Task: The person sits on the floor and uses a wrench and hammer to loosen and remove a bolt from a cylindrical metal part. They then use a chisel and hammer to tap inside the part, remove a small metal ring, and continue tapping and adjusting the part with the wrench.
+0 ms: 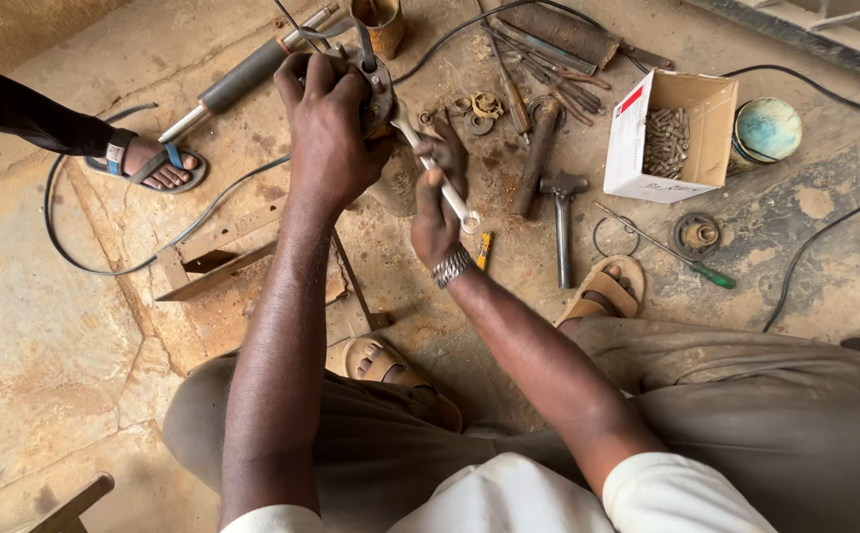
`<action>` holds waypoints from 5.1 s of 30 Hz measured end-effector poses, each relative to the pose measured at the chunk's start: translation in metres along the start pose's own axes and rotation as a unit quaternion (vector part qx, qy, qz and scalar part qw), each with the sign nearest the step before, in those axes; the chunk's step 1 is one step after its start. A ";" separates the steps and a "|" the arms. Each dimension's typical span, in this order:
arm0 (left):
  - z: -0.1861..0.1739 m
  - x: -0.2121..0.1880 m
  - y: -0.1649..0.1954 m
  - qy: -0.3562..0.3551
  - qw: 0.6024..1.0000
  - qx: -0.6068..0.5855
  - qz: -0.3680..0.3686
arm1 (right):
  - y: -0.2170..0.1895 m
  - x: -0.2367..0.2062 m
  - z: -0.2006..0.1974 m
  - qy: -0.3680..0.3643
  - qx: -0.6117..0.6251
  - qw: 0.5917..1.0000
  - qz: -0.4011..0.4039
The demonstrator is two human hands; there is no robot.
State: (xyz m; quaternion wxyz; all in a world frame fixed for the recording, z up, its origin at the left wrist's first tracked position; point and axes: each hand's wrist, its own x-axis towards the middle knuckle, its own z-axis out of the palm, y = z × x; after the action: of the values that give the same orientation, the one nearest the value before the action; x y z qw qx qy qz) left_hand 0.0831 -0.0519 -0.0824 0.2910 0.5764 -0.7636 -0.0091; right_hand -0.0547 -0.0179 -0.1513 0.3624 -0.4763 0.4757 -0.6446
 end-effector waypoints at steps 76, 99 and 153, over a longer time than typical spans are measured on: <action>-0.002 0.003 0.003 0.016 1.000 0.026 0.005 | -0.014 -0.003 -0.001 0.083 0.058 0.985 -0.138; -0.006 -0.001 0.004 0.025 0.999 0.016 0.011 | 0.004 0.073 -0.013 -0.058 0.244 0.958 0.140; 0.000 -0.010 -0.006 0.072 0.997 0.010 0.029 | 0.030 0.080 0.010 0.059 0.237 0.961 0.132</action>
State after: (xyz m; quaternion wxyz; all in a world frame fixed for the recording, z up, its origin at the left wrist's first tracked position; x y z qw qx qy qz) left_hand 0.0895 -0.0450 -0.0889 0.3397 0.5559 -0.7571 0.0485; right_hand -0.0678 -0.1026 -0.1576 0.5183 -0.2709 0.3882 -0.7122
